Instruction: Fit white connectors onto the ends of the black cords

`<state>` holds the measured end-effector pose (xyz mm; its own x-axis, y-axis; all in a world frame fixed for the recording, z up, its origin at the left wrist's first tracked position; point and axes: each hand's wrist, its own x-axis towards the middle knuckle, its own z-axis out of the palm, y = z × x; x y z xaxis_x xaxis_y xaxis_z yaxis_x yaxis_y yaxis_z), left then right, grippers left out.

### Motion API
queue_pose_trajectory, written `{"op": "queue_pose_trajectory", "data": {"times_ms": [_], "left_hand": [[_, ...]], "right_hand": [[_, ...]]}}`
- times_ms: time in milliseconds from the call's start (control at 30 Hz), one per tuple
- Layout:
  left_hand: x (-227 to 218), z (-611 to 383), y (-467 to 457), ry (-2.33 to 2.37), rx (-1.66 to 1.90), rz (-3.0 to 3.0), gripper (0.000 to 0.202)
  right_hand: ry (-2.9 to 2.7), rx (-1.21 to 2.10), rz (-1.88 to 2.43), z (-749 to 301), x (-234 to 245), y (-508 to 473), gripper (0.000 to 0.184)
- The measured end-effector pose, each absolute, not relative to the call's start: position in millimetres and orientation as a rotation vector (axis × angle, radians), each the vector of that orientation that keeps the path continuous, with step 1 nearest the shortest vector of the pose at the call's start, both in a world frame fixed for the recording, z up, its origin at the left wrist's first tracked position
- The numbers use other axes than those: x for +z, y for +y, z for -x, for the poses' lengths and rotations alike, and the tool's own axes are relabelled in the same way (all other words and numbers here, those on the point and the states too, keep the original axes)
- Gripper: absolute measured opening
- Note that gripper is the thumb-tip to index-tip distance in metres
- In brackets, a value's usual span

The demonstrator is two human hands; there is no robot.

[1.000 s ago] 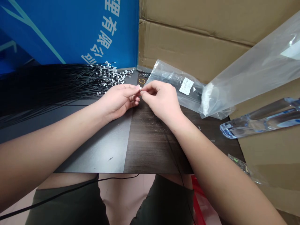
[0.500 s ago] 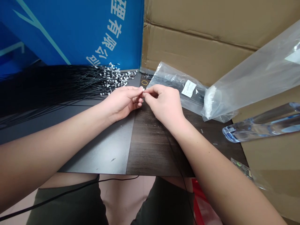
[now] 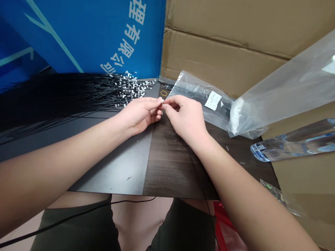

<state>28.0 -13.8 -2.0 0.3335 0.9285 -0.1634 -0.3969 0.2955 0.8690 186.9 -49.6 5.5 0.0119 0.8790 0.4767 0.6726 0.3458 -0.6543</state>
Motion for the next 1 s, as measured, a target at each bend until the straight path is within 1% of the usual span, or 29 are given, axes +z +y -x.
{"op": "queue_pose_trajectory", "data": {"times_ms": [233, 633, 733, 1000], "left_hand": [[-4.2, -28.0, -13.4, 0.750, 1.022, -0.837, 0.021], [0.0, -28.9, -17.2, 0.759, 1.014, -0.849, 0.025], [-0.1, -28.8, -17.6, 0.754, 1.021, -0.859, 0.027], [-1.2, -29.4, -16.4, 0.759, 1.028, -0.815, 0.022]], "right_hand": [[-1.683, 0.346, 1.354, -185.7, 2.6, -47.1, 0.006], [-1.618, 0.451, 1.372, -185.6, 2.7, -45.8, 0.013], [-1.629, 0.436, 1.368, -184.9, 4.3, -46.3, 0.011], [-1.640, 0.396, 1.364, -184.9, 5.2, -46.5, 0.005]]}}
